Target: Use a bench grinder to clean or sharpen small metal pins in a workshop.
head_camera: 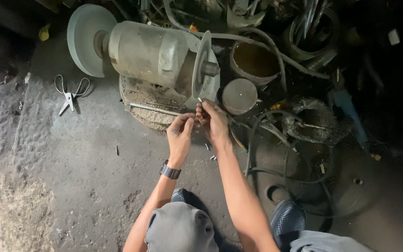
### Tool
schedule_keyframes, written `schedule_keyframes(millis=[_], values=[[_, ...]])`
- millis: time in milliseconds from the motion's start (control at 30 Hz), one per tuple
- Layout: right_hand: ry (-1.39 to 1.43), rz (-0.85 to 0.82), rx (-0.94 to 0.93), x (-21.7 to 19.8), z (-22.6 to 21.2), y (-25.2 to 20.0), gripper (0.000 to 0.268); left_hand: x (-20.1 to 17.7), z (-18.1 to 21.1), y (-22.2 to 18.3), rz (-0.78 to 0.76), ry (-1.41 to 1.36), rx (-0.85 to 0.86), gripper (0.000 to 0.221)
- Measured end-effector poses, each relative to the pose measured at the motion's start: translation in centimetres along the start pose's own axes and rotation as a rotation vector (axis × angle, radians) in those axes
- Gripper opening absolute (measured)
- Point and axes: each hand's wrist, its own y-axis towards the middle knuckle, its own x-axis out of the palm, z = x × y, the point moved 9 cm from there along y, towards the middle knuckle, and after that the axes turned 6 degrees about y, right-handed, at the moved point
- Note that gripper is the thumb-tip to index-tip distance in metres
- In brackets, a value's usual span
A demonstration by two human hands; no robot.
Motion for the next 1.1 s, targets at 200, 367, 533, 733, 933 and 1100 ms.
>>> schedule_keyframes(millis=[200,367,533,733,933,1100], values=[[-0.171,0.019,-0.084,0.5,-0.6,0.5,0.012,0.0,-0.2,0.1,0.002,-0.017,-0.019,0.017],[-0.608,-0.015,-0.481,3.1,-4.0,-1.0,0.009,-0.1,-1.1,0.4,-0.005,-0.007,0.006,0.018],[-1.165,-0.042,-1.008,6.0,-6.0,-4.3,0.01,-0.1,-1.1,0.3,-0.002,-0.002,0.013,0.018],[-0.269,0.149,-0.331,-2.7,-2.8,0.1,0.012,0.1,-0.9,0.4,-0.005,-0.014,-0.009,0.018],[0.044,0.06,-0.043,-0.7,-0.7,-0.5,0.015,0.3,0.0,0.3,-0.001,0.034,0.024,0.017],[0.089,-0.015,-0.003,1.1,-0.1,-0.3,0.015,0.3,0.0,0.3,-0.008,0.013,0.047,0.016]])
